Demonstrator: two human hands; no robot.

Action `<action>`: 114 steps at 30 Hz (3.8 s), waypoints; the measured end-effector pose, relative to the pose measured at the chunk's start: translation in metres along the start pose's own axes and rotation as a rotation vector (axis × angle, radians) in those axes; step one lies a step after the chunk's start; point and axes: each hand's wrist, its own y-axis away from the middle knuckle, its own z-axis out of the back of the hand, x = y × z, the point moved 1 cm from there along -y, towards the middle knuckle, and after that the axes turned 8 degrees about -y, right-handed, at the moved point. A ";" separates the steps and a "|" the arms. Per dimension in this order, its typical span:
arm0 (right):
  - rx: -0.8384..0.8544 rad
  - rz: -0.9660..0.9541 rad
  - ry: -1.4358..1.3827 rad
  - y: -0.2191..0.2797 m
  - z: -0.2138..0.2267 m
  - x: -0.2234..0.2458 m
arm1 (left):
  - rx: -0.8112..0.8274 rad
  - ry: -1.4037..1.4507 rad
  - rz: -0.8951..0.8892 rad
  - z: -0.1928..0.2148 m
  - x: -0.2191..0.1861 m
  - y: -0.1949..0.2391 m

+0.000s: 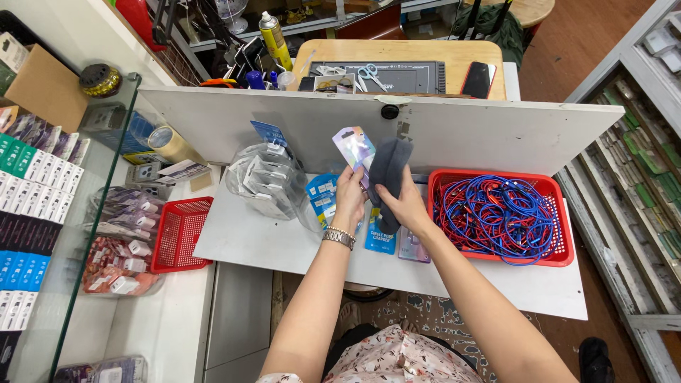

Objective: The person wipes the packaging of various electronic accessories, including chargers and cables, using a dark cloth. They handle items one by one, wiping the surfaces and then placing them into clear plastic containers or back onto the counter.

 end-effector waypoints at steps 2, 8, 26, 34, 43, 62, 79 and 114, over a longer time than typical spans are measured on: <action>0.045 -0.003 -0.068 0.002 0.010 0.000 | 0.032 0.034 0.018 0.003 -0.004 0.005; -0.088 -0.098 -0.143 0.019 0.017 -0.009 | 0.070 -0.084 -0.016 0.015 -0.014 0.030; -0.364 -0.239 -0.369 0.014 0.021 -0.039 | 0.271 -0.585 -0.114 -0.007 0.037 0.061; -0.258 -0.376 -0.697 0.001 0.045 -0.039 | 0.263 -0.523 -0.099 0.000 0.042 0.044; -0.478 -0.327 -0.491 -0.006 0.062 -0.040 | 0.369 -0.230 0.019 -0.013 0.008 0.057; -0.198 -0.092 -0.098 0.004 0.001 -0.008 | 0.307 0.289 0.136 -0.045 0.005 0.041; -0.138 0.127 0.074 0.046 -0.014 0.008 | 0.043 0.142 -0.080 -0.042 -0.029 0.025; -0.195 0.142 -0.020 -0.100 -0.044 0.043 | -0.213 -0.102 0.270 0.164 0.026 -0.064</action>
